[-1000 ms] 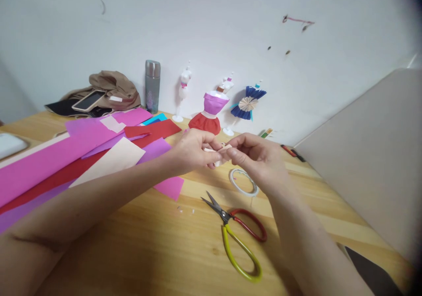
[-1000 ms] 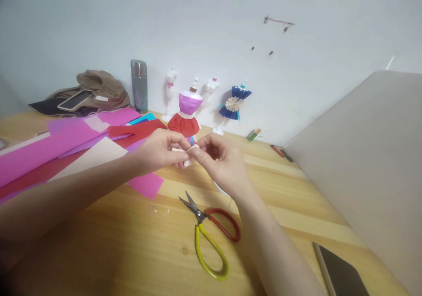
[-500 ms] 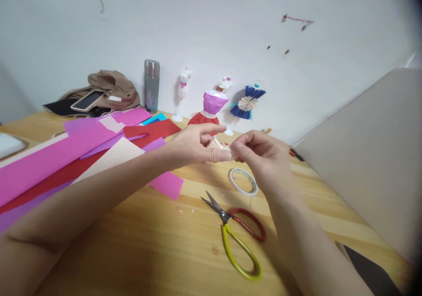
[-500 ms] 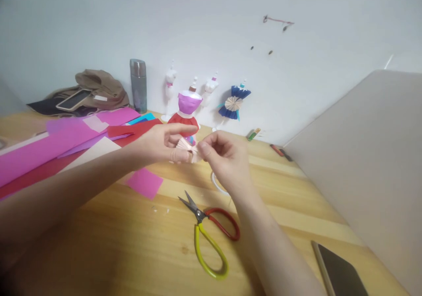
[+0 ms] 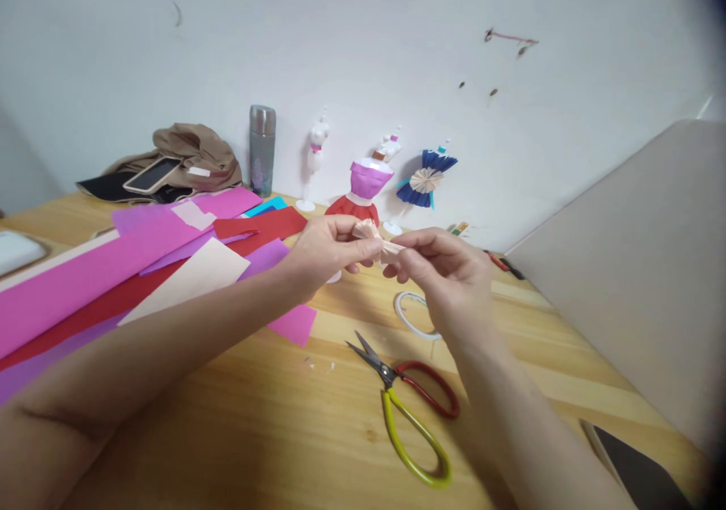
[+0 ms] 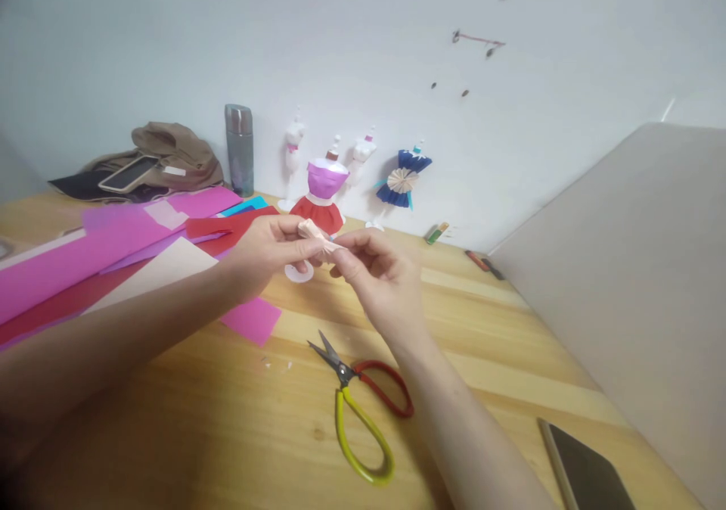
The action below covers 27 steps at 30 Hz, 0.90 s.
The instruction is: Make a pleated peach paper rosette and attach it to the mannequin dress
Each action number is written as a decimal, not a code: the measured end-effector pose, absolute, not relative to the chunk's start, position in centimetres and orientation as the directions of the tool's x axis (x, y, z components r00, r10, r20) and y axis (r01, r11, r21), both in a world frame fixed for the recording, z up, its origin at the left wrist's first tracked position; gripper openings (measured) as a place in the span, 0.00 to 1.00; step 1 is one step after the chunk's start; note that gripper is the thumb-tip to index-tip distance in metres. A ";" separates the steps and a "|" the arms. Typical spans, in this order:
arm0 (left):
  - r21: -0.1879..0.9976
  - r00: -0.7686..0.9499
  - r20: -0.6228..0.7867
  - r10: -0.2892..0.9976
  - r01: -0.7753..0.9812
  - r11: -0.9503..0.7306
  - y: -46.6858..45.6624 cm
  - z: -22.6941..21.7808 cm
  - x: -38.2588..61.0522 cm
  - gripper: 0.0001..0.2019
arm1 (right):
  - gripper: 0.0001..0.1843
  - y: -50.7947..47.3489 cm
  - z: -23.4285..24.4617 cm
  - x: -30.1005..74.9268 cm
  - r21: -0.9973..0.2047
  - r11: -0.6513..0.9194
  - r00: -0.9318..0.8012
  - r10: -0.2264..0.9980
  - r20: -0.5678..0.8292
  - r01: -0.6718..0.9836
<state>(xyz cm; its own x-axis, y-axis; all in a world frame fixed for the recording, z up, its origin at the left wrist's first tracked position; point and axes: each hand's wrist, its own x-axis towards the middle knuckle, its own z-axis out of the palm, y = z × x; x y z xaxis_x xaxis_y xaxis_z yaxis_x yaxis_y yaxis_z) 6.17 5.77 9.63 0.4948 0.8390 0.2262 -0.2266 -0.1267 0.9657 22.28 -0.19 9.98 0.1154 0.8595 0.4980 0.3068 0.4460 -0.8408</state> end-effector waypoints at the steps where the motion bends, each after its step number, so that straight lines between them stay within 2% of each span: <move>1: 0.967 0.493 0.231 0.839 -0.212 -0.141 5.9 9.6 6.2 0.04 | 0.12 -0.1 9.9 22.5 -0.852 0.438 0.090 0.873 0.479 0.288; 4: 0.960 0.485 0.274 0.831 -0.188 -0.207 6.1 9.8 6.2 0.03 | 0.17 0.1 10.0 23.1 -0.885 0.372 0.044 0.916 0.399 0.279; 9: 0.933 0.496 0.359 0.791 -0.201 -0.297 6.0 10.0 6.1 0.03 | 0.14 0.2 10.4 22.9 -0.922 0.260 0.046 0.958 0.284 0.287; 17: 0.933 0.541 0.357 0.762 -0.238 -0.268 6.5 9.7 6.0 0.08 | 0.12 0.2 10.4 22.5 -0.911 0.276 0.049 0.951 0.304 0.308; 21: 0.924 0.531 0.376 0.759 -0.278 -0.263 6.5 9.5 6.3 0.06 | 0.13 0.1 10.5 22.5 -0.925 0.258 0.036 0.960 0.278 0.280; 24: 0.949 0.567 0.315 0.761 -0.200 -0.243 6.5 9.6 6.1 0.05 | 0.11 0.1 10.7 22.7 -0.912 0.248 -0.008 0.966 0.260 0.326; 27: 0.966 0.638 0.245 0.730 -0.098 -0.239 6.4 10.1 5.7 0.06 | 0.09 -0.1 10.9 22.9 -0.842 0.315 -0.043 0.943 0.330 0.438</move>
